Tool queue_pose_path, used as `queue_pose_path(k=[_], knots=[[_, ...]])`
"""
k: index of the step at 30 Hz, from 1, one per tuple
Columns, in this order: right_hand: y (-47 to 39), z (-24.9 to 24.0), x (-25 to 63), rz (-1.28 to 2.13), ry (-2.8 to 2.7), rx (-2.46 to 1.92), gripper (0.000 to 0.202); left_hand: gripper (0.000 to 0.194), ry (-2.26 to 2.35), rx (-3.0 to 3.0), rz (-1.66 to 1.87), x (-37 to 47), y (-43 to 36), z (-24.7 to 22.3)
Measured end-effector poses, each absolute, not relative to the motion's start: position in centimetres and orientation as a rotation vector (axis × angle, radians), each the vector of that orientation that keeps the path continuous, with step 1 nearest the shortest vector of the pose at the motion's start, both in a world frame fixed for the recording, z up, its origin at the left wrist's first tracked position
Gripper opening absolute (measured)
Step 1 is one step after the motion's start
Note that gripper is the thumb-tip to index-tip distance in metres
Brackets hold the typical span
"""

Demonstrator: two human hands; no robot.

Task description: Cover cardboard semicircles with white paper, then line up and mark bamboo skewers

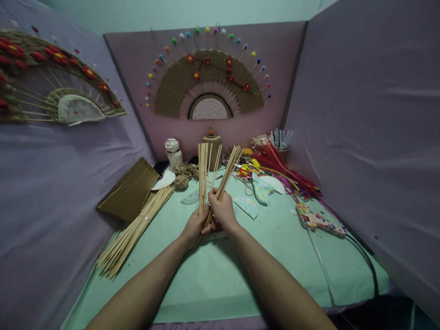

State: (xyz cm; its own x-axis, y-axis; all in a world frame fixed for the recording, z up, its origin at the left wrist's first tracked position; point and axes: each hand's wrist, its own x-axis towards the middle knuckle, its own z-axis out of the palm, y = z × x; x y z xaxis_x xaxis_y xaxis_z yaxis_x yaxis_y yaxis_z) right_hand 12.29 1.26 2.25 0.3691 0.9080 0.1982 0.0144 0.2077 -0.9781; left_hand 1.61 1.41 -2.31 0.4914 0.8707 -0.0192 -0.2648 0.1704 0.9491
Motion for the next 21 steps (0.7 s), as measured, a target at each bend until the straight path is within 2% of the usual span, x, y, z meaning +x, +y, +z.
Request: queue_pose_path(k=[15, 21], knots=[[1.15, 1.85, 12.11, 0.771, -1.003, -1.228, 0.014, 0.056, 0.683, 1.125, 0.898, 1.69, 1.25, -1.90], [1.16, 2.00, 12.04, 0.796, -0.968, -1.212, 0.022, 0.056, 0.676, 1.111, 0.895, 1.67, 1.40, -2.33]])
